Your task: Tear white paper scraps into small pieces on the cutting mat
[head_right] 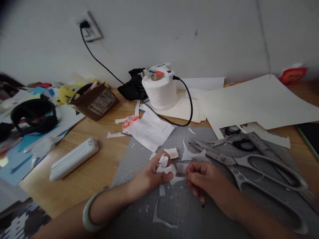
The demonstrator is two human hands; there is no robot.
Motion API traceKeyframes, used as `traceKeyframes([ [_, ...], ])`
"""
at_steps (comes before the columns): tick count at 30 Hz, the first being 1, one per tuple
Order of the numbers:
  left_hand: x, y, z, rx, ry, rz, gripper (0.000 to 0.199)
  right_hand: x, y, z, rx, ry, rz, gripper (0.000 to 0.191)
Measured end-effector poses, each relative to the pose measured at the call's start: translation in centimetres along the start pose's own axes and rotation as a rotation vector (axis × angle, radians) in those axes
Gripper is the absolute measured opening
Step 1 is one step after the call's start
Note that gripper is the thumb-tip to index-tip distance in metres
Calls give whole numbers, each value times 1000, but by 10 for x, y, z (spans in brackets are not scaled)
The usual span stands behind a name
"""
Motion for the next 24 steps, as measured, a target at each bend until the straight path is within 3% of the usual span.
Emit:
traceKeyframes([
  [3, -1, -2, 2, -12, 3, -5, 33, -2, 0, 3, -73, -15, 44, 19],
  [8, -1, 2, 0, -5, -13, -9, 33, -7, 7, 0, 95, -101, 96, 14],
  [13, 0, 4, -2, -2, -4, -5, 34, -3, 2, 0, 101, -48, 27, 15],
  [17, 0, 4, -3, 22, -8, 16, 37, -1, -1, -1, 38, -53, 48, 13],
  [21, 0, 4, -5, 29, -13, 53, 40, -2, 2, -4, 160, -73, 58, 13],
  [24, 0, 6, -5, 20, 1, 34, 39, -2, 0, -3, 129, -31, 61, 12],
])
Point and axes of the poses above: each hand's wrist, its own x-axis away from the middle knuckle, its own z-axis out of the back of the hand, y = z × x, the point moved 1 cm from there along -x, towards the middle knuckle, and after that the axes turned 2 degrees about -z, right-handed, at the moved point
